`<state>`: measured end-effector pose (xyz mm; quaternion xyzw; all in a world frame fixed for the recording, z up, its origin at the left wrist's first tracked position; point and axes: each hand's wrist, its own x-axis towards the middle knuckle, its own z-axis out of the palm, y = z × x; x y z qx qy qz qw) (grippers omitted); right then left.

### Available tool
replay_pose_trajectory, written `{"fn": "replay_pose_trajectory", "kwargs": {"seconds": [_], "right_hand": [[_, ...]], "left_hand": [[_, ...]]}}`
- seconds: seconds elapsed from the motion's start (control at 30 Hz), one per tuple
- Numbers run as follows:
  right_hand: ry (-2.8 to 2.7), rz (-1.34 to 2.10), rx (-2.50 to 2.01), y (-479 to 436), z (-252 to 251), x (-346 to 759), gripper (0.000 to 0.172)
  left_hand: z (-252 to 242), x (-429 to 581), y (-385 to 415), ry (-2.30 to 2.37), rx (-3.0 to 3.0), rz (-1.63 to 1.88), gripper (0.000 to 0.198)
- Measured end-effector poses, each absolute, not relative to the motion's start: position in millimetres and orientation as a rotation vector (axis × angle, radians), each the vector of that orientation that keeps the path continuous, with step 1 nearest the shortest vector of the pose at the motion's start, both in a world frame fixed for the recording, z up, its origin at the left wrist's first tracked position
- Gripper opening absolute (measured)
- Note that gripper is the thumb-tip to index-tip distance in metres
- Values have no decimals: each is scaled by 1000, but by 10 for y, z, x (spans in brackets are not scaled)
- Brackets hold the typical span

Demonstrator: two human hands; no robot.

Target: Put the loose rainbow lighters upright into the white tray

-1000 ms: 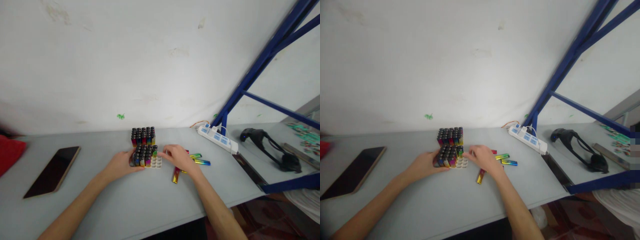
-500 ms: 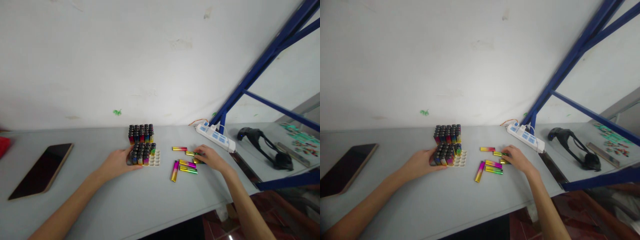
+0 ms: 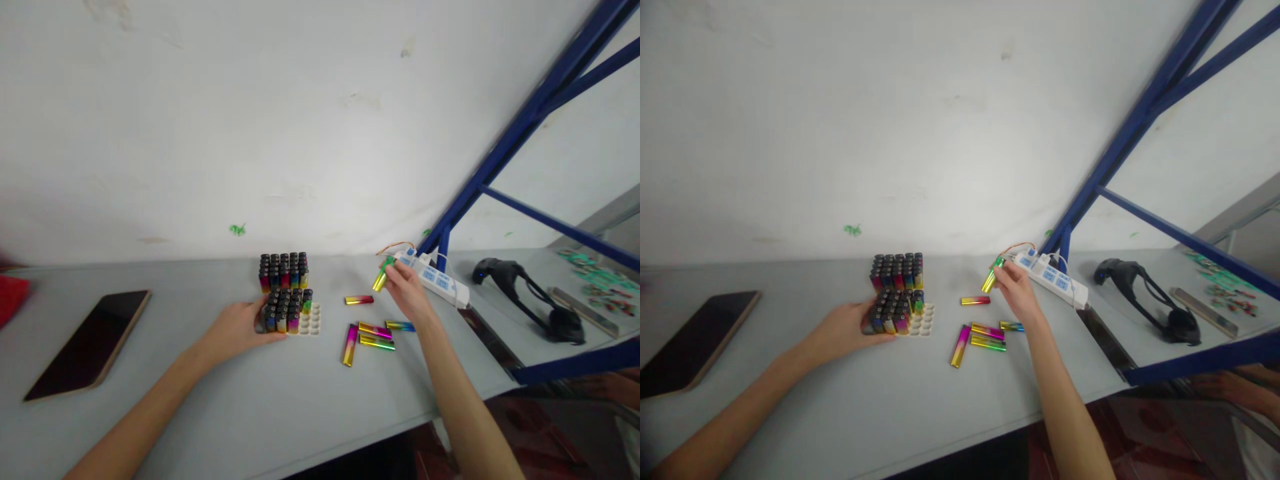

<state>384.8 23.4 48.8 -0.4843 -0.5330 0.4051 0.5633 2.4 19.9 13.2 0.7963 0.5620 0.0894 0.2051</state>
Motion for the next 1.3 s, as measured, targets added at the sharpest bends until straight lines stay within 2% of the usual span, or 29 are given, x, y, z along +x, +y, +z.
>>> {"fn": "replay_pose_trajectory", "kwargs": {"seconds": [0.2,0.4,0.47,0.63,0.87,1.13,1.3], "right_hand": [[-1102,1321,-902,375,453,3158,48],[-1134,1469,-888,259,186,2871,52],[-1150,1465,-923,222,137,2831,51],[-1121,1445,-1070,175,110,2714,68],[-1092,1339,-1230,133,88,2622,54],[-1180,1310,-1069,157,65,2685,66],[-1576,966,-1058,77,146,2775,48]], "left_hand": [[161,30,171,1569,2264,187,74],[141,15,173,1541,2268,183,82],[147,18,175,1548,2273,173,82],[173,31,173,1577,2276,146,75],[154,19,181,1583,2275,133,72],[144,17,174,1599,2300,143,69],[155,18,151,1554,2282,203,69]]}}
